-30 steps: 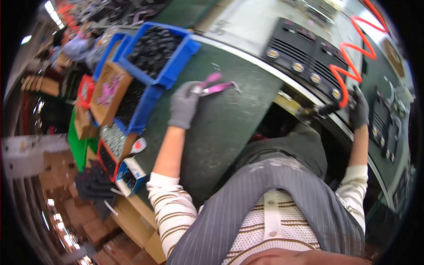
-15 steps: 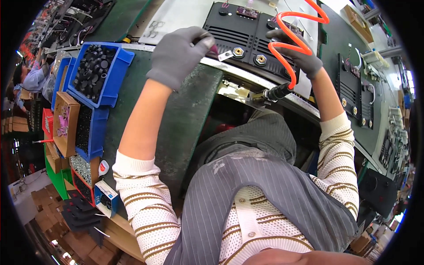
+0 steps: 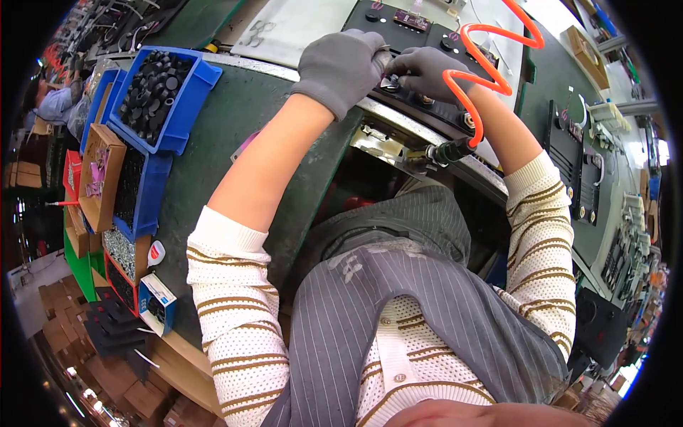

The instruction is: Assembling a metal chassis for an electronic device using an electric screwdriver and glue.

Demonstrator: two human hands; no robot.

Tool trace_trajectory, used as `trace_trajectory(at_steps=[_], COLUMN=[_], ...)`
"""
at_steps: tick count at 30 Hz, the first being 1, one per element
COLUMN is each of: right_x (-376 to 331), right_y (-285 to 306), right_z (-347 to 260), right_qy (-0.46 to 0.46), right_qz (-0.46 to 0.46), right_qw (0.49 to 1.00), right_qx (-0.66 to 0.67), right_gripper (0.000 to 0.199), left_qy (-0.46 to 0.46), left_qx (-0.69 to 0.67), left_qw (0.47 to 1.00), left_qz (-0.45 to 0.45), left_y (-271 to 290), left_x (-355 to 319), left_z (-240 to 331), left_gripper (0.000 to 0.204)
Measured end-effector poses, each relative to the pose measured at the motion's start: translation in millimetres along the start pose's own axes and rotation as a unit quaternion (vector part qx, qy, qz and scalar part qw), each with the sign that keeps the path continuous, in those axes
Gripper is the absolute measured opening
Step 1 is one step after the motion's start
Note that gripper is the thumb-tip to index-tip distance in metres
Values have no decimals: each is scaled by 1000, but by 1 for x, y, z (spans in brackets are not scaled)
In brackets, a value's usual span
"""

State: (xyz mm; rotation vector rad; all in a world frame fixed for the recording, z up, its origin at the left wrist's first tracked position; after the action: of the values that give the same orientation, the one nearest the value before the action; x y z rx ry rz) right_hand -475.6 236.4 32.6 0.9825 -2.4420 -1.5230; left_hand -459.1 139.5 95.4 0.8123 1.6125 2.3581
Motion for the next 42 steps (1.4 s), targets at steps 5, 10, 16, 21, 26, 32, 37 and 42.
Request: trace_trajectory(at_steps=[5,10,16,21,26,32,37,42], right_x=[16,32,2,17,17,13,13,-7], right_y=[-3,-11,22,17,32,30,25,37], right_z=[-14,1,-36,5,-18,-22,-20,-24], right_qy=[67,97,98,-27,-7,-47,-41,-151], right_qz=[92,13,127,6,124,106,87,96], right_qw=[977,987,975,999,988,986,991,967], right_qx=[-179,-129,-152,36,-90,-123,-92,-181], right_gripper=[28,28,29,25,21,23,25,30], left_qy=[7,5,22,29,30,27,59,100], left_qx=[-4,-89,-36,-8,-4,-27,-17,61], left_qw=[1000,993,998,999,999,999,995,991], left_qz=[1,81,49,37,38,27,83,66], left_y=[1,4,-3,-3,-3,4,49,73], left_x=[9,9,3,10,9,5,-37,-126], left_z=[-8,-6,-3,6,3,0,-17,-55], left_gripper=[23,23,19,19,19,21,38,38])
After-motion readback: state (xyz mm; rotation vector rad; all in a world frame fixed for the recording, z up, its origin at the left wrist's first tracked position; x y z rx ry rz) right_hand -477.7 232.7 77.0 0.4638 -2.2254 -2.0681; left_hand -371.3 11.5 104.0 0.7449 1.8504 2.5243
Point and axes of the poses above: each hand's wrist, its own x-axis towards the middle knuckle, its own y-axis out of the back of the hand, z = x × y, the point moved 10 cm from there along x, towards the middle knuckle, and after that the axes turned 9 degrees about -y, right-handed, at the moved point
